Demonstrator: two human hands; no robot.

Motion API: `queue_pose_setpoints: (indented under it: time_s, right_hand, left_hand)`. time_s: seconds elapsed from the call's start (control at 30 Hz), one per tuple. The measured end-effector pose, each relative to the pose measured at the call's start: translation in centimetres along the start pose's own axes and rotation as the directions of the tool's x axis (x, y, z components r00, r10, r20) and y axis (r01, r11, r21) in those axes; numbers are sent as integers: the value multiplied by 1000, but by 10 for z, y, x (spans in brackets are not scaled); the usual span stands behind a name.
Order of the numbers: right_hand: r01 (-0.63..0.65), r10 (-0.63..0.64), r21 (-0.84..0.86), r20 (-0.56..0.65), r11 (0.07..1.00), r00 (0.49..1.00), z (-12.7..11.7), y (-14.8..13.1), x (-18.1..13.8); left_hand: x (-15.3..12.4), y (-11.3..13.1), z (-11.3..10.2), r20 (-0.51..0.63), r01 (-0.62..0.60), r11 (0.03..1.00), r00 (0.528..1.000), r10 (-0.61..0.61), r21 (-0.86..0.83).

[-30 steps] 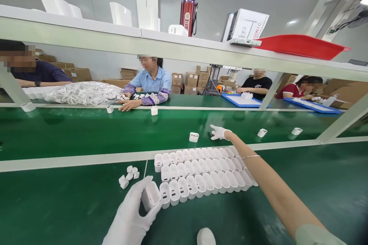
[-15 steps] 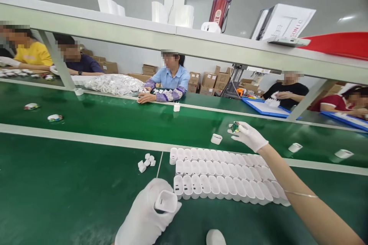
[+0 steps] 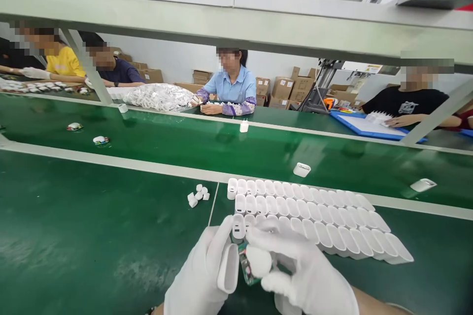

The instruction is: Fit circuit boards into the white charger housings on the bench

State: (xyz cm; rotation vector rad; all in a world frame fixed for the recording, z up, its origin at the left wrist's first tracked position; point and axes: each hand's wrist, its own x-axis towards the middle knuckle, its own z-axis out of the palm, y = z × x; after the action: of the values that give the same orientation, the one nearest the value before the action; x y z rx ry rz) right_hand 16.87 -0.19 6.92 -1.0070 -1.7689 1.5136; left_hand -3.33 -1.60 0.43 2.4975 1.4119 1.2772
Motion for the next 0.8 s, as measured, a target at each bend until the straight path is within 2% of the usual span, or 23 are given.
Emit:
queue_pose_setpoints:
  time_s: [0.13,0.2,0.37,0.47,0.63,0.7,0.8]
  right_hand:
    - [34,-82,-212,-221,977,972,12,32,-19]
    - [61,-135,-260,-275,964,952,18,42,-23]
    - [211,-280,-277,-238,938,930,26,38,-18]
    - [225,-305,-353,-190,908,933,27,29,-14]
    - [262,-301,-587,33,766,953,25,18,-11]
    - [268,-311,-631,44,728,949,23,15,-12]
    - [210,-329,-761,-4,613,944,21,10,-14]
  left_hand:
    - [-5,4,2,24,-28,998,999,29,-60]
    - [-8,5,2,54,-13,997,998,17,-81]
    - [-8,7,3,22,-66,998,998,66,5]
    - [-7,8,1,44,-98,995,994,97,27]
    - [-7,10,-3,40,-86,995,996,84,52]
    - [-7,10,-4,51,-78,996,996,75,48]
    - [-9,10,-4,50,-70,997,996,68,38]
